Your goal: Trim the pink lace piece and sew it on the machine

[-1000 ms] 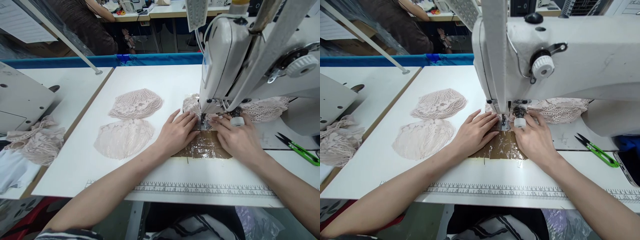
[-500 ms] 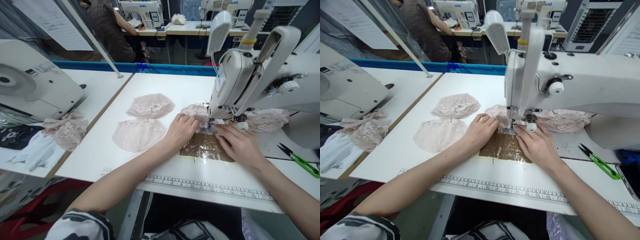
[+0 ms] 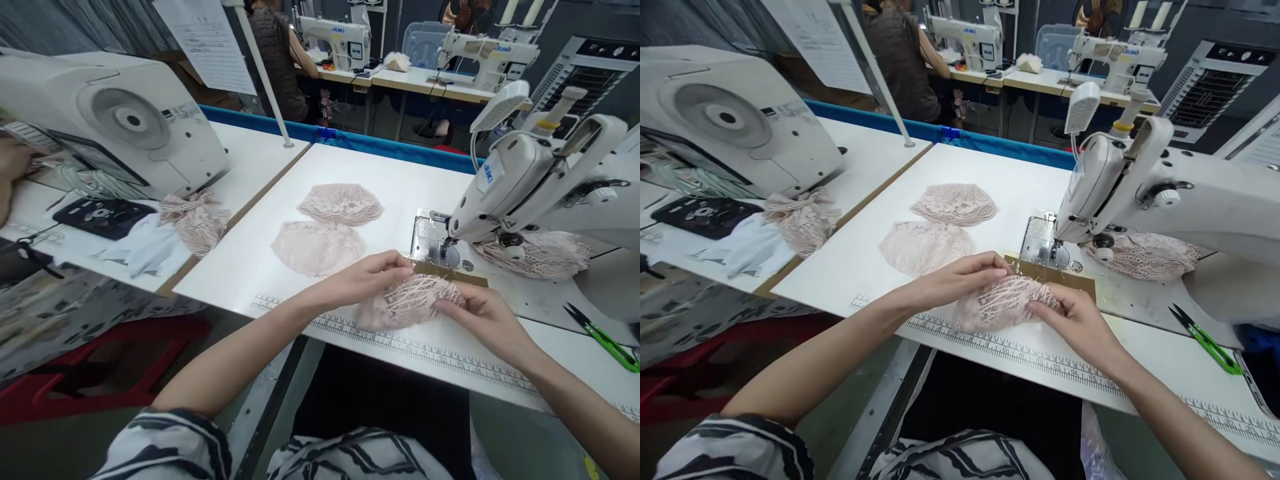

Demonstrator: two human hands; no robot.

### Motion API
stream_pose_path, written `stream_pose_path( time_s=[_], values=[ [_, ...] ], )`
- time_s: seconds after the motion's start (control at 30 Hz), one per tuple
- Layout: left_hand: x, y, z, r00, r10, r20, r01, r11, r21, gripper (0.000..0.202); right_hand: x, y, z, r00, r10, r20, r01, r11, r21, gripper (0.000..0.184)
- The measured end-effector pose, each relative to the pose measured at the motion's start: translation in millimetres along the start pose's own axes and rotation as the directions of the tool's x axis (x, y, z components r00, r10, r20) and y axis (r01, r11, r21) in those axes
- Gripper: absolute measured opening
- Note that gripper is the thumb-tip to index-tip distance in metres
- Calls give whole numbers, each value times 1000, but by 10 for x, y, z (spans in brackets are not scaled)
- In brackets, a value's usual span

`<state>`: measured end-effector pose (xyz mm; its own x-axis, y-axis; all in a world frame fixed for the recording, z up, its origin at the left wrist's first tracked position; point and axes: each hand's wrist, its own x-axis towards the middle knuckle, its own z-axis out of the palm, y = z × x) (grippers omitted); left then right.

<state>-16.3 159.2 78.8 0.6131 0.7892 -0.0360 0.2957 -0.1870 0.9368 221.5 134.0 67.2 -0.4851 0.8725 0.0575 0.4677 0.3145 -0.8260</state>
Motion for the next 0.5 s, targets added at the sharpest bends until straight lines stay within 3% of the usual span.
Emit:
stream_pose_path(
  time_s=[0.13,0.27,0.4,0.5],
  values=[
    [-135,-137,7,992,-73,100,96,962,-255,31,-68,-78,-26,990,134,-39,-123,970,208,26],
    [-253,-177,13,977,-205,62,210,853,-477,29,-135,-96,-63,963,259,-79,-243,955,171,32],
    [-317,-137,31,977,-197,-86,134,871,-474,24,-96,-128,-84,958,283,-49,-274,952,136,32],
    [-329,-30,65,973,-70,-219,-7,943,-333,22,16,-231,-85,972,232,38,-235,957,172,37]
  ],
)
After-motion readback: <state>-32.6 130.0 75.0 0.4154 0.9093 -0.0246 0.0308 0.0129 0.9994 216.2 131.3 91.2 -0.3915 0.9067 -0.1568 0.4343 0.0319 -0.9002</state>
